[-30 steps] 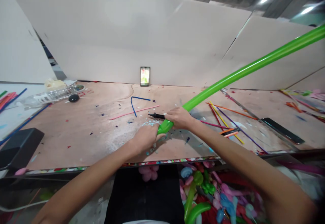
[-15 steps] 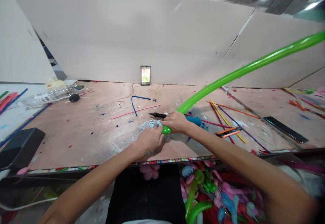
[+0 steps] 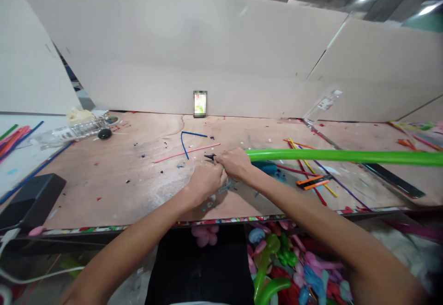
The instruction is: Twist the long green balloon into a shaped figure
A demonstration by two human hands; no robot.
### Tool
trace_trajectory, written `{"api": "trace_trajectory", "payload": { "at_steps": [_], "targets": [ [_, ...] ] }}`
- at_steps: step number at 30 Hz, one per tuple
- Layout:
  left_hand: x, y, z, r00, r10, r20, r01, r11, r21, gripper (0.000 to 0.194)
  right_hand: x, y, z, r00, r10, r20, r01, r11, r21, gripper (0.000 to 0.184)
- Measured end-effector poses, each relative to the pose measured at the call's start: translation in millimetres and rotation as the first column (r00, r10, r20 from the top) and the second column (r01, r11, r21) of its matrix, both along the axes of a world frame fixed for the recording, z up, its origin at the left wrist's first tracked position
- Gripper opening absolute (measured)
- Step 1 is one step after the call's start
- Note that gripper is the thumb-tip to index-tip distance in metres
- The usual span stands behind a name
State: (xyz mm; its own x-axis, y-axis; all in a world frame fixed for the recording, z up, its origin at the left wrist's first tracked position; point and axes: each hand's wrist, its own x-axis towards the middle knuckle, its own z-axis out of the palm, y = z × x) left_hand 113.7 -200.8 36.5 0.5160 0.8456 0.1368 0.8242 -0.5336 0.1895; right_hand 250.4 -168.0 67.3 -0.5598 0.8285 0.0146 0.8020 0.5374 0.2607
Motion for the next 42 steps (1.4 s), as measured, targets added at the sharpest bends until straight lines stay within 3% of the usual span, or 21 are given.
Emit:
{"api": "trace_trajectory", "payload": {
  "at_steps": [3, 6, 8, 10, 11, 13, 16, 23, 28, 32, 42],
  "targets": [
    [0, 6, 3.1, 0.998, -0.03, 0.054, 0.029, 1.0, 0.005, 0.038, -2, 1, 8.3, 1.0, -0.02, -0.014, 0.02, 1.0, 0.016, 0.019],
    [-7, 17, 9.0, 0.975, -0.135, 0.176, 0.15, 0.986, -0.072, 0.038, 5, 4, 13.8, 1.0, 0.018, 0.009, -0.018, 1.0, 0.023, 0.018],
    [-17, 24, 13.1, 0.931, -0.199, 0.305, 0.274, 0.935, -0.226, 0.037, 16, 7, 16.4, 0.997, 0.06, 0.045, -0.062, 0.998, 0.03, 0.018],
    [-31, 29, 15.9, 0.9, -0.181, 0.396, 0.344, 0.853, -0.392, 0.047, 30, 12, 19.0, 0.993, 0.088, 0.075, -0.093, 0.994, 0.057, 0.018],
    [-38, 31, 16.7, 0.894, -0.159, 0.419, 0.354, 0.822, -0.445, 0.054, 37, 15, 20.5, 0.992, 0.092, 0.082, -0.098, 0.992, 0.081, 0.017],
    [-51, 31, 17.2, 0.887, -0.124, 0.444, 0.348, 0.812, -0.468, 0.057, 47, 17, 22.8, 0.992, 0.09, 0.084, -0.102, 0.984, 0.145, 0.017],
    [-61, 28, 16.5, 0.891, -0.114, 0.438, 0.309, 0.861, -0.404, 0.05, 49, 14, 22.3, 0.993, 0.097, 0.068, -0.109, 0.973, 0.202, 0.019],
    [-56, 21, 13.8, 0.96, -0.104, 0.262, 0.152, 0.974, -0.17, 0.042, 21, -1, 11.4, 0.997, 0.077, 0.031, -0.079, 0.992, 0.096, 0.035],
    [-45, 16, 9.1, 0.978, -0.153, 0.139, 0.155, 0.988, -0.001, 0.034, 11, -4, 7.1, 0.994, 0.108, 0.01, -0.109, 0.991, 0.08, 0.032],
    [-31, 11, 9.5, 0.985, -0.16, 0.065, 0.156, 0.986, 0.056, 0.03, 3, -9, 4.9, 0.986, 0.166, -0.006, -0.165, 0.982, 0.093, 0.021],
    [-15, 3, 1.3, 0.988, -0.095, 0.12, 0.08, 0.989, 0.125, 0.03, 0, -11, 8.8, 0.994, 0.05, -0.094, -0.046, 0.998, 0.043, 0.015]
  ]
}}
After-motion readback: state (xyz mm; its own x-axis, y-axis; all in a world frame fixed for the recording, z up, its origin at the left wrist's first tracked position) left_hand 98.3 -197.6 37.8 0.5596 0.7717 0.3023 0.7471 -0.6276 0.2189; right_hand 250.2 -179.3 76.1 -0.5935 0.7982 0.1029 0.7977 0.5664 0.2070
